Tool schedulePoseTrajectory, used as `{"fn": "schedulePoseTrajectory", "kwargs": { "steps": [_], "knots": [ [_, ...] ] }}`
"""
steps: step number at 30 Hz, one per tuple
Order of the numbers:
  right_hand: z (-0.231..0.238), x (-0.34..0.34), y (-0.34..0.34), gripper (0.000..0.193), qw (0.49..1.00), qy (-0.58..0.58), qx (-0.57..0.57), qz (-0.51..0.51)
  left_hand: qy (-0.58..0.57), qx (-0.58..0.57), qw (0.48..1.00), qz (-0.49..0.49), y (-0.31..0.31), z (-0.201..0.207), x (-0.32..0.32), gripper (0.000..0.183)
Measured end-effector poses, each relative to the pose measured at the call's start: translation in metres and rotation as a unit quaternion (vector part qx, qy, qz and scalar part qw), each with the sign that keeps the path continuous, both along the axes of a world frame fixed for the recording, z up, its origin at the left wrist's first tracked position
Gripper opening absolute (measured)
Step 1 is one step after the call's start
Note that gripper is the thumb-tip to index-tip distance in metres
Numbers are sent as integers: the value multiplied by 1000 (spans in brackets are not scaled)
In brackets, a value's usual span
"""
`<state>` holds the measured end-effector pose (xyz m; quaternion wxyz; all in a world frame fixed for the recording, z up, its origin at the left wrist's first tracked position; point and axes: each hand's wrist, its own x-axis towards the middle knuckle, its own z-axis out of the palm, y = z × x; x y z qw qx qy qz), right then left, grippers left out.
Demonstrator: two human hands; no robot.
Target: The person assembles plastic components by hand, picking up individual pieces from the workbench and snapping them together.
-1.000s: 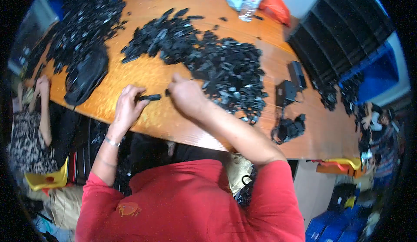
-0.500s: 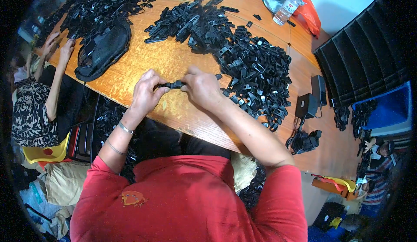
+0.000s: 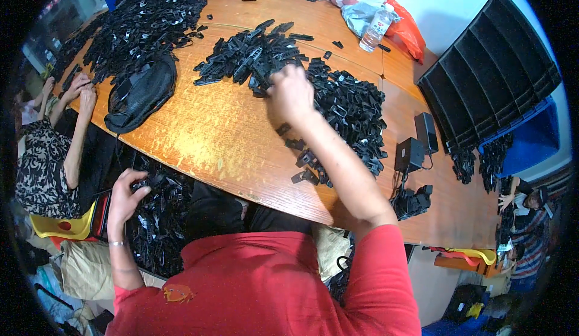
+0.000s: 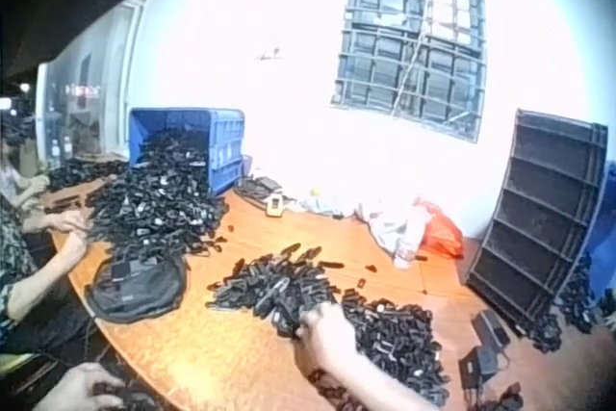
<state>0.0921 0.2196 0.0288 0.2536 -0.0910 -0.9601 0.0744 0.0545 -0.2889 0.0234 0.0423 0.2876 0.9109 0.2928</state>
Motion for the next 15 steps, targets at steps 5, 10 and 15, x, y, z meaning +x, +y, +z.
{"fn": "schedulePoseTrajectory", "kwargs": {
  "steps": [5,10,15],
  "knots": [
    [-6,-39,18,54,988,-134,-46,-61,-45,52,994,89,-15,-13,17,34],
    [-15,-24,-7,52,992,-118,-41,14,-17,123,991,46,39,-14,15,25],
    [-16,0,-28,31,977,-112,-55,174,56,154,986,-25,118,-11,-5,16]
  ]
}}
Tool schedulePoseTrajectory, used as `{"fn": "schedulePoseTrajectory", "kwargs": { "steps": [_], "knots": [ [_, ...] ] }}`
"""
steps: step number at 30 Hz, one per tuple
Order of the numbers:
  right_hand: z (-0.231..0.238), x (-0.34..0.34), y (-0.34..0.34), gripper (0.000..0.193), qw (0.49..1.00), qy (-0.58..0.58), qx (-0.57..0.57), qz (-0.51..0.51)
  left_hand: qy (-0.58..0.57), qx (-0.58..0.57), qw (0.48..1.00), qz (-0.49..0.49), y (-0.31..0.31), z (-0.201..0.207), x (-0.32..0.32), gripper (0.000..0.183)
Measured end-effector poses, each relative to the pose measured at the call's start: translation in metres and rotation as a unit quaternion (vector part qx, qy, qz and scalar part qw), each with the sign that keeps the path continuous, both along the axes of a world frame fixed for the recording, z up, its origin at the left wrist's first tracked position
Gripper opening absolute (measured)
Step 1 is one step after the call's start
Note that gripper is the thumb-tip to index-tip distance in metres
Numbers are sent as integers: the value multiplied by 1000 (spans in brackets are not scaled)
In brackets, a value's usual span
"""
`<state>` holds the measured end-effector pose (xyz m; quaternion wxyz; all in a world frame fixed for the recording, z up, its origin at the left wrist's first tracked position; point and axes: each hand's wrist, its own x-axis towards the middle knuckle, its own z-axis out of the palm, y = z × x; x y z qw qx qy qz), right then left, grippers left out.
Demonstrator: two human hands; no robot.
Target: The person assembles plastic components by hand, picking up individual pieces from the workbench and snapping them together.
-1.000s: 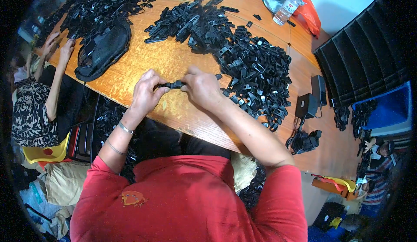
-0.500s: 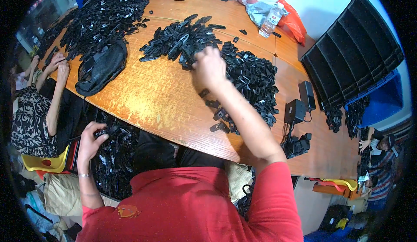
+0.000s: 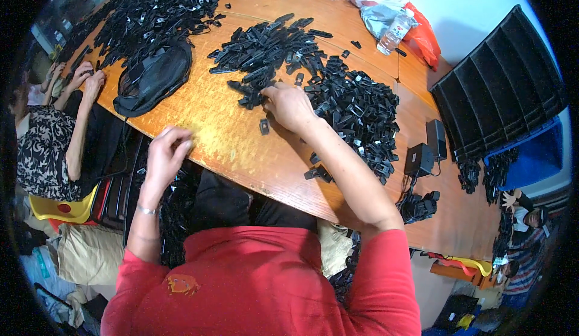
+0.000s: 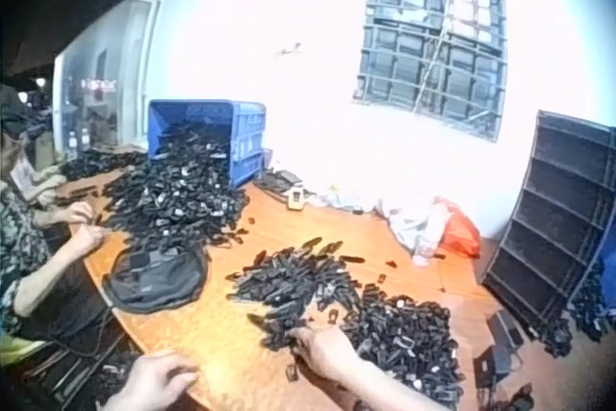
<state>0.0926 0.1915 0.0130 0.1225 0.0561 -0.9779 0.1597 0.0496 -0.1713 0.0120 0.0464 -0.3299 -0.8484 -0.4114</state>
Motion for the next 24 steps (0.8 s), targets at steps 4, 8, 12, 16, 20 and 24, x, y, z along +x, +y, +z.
{"fn": "schedulePoseTrajectory", "kwargs": {
  "steps": [4,8,12,16,20,24],
  "knots": [
    [-2,11,4,19,993,116,36,-4,96,-9,994,-43,73,-4,-30,23],
    [14,30,-25,15,995,102,17,11,184,-43,981,-39,105,-10,-73,26],
    [12,53,-58,20,1000,28,-3,13,171,-97,979,-47,106,-19,-95,25],
    [-7,58,-65,18,1000,-3,25,14,130,-103,985,-41,101,-19,-86,22],
    [-4,56,-65,15,999,-21,48,12,125,-99,987,-23,77,-20,-71,22],
    [14,62,-71,10,998,-5,8,60,117,-90,989,22,39,-23,-42,21]
  ]
}}
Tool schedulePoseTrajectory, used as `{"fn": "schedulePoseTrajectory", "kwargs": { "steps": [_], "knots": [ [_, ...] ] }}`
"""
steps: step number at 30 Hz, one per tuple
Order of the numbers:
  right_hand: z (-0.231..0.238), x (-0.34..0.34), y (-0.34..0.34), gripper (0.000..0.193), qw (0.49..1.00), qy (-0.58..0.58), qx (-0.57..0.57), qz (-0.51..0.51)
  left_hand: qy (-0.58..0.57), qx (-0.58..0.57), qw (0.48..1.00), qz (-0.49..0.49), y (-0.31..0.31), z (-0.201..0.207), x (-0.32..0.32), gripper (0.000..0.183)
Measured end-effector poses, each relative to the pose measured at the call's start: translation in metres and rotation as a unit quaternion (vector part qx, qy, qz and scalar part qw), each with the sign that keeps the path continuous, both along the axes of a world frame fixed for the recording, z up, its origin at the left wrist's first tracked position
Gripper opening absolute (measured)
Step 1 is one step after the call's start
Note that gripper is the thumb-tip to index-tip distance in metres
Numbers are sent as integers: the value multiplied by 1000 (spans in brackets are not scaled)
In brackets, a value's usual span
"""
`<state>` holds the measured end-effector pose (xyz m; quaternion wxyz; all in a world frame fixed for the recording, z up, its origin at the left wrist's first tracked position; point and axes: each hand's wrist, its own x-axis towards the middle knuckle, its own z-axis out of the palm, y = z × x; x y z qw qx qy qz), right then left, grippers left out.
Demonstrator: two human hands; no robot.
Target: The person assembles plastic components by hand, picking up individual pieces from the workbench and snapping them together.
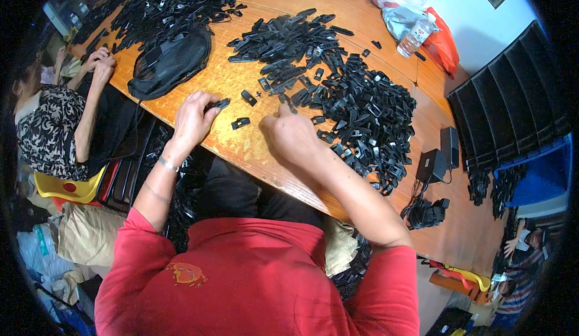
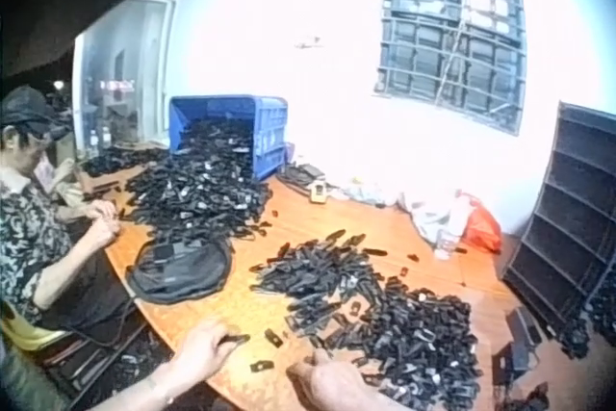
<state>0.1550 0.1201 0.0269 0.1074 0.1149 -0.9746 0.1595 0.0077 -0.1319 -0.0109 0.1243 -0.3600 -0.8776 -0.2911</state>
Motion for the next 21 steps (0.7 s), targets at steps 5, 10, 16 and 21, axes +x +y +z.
{"fn": "schedulePoseTrajectory", "kwargs": {
  "steps": [5,10,16,21],
  "knots": [
    [-6,12,-14,17,998,-52,13,39,-11,35,998,-56,-14,1,50,22],
    [-17,2,-14,15,999,-10,37,26,-13,59,992,-108,1,2,69,24],
    [-18,1,-9,14,998,-14,30,-57,-29,48,988,-141,7,0,57,27],
    [-12,6,-30,24,990,38,-133,-42,-42,69,994,-76,-11,-12,55,29]
  ]
}}
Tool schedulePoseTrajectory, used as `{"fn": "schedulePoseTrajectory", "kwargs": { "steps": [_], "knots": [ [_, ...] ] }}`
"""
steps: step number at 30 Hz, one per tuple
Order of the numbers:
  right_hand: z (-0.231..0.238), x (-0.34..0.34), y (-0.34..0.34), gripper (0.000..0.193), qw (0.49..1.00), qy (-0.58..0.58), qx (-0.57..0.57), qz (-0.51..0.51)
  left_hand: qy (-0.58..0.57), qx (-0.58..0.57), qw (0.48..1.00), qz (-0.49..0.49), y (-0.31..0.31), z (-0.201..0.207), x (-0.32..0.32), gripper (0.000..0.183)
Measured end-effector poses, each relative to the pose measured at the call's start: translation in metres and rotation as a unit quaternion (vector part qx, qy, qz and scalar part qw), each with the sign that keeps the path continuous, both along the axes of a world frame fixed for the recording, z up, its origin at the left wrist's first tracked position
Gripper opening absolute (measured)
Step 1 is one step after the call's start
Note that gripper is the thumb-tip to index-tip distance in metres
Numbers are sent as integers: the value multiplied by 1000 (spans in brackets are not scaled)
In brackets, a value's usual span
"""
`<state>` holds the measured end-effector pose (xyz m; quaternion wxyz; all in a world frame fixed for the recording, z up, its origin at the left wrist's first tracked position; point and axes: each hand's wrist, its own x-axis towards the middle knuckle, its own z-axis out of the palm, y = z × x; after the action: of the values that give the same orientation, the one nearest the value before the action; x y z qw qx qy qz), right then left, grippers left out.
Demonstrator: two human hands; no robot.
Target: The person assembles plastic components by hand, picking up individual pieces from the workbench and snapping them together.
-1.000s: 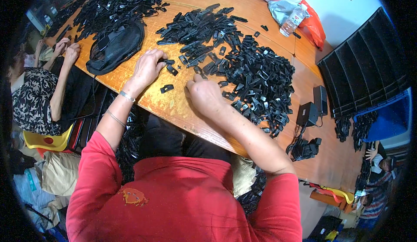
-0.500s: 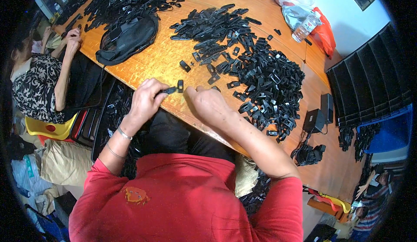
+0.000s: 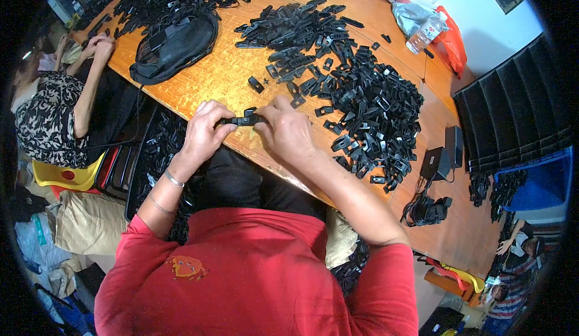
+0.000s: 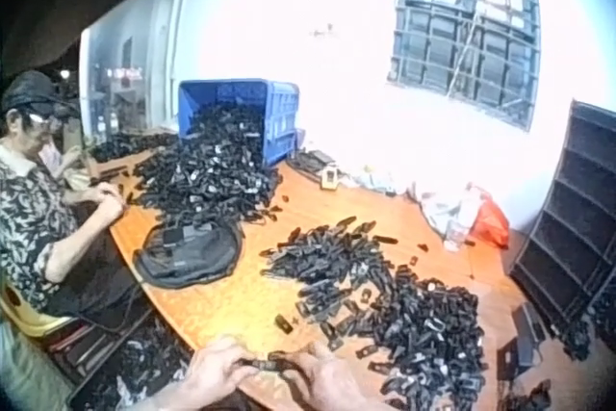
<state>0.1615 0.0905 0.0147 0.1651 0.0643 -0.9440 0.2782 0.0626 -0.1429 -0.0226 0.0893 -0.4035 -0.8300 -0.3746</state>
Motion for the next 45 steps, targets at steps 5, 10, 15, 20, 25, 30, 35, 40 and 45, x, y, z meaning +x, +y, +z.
{"fn": "schedulePoseTrajectory", "kwargs": {
  "steps": [5,10,15,20,25,30,35,40,45],
  "knots": [
    [-10,3,-10,26,998,-19,-61,4,-20,-9,1000,-14,-3,6,14,26],
    [-15,7,1,26,999,-25,-36,18,-25,-4,1000,-10,-4,6,15,25],
    [-11,-2,-3,14,997,-7,22,78,-16,19,999,-22,0,0,16,24],
    [-17,-22,-26,14,990,26,85,107,0,-11,1000,-17,-13,9,14,24],
    [-11,-19,-30,19,991,18,24,133,-104,-197,973,-54,-103,56,-8,28],
    [-17,-42,-15,8,984,6,159,81,-17,-148,989,22,-55,67,-36,27],
    [-12,-35,-14,9,994,-37,98,41,53,-47,996,-44,63,44,-66,22],
    [-9,0,-11,12,1000,2,19,14,51,-100,993,-44,143,29,-73,21],
    [-16,15,11,21,1000,24,0,9,37,-137,990,-19,168,14,-68,23]
  ]
}}
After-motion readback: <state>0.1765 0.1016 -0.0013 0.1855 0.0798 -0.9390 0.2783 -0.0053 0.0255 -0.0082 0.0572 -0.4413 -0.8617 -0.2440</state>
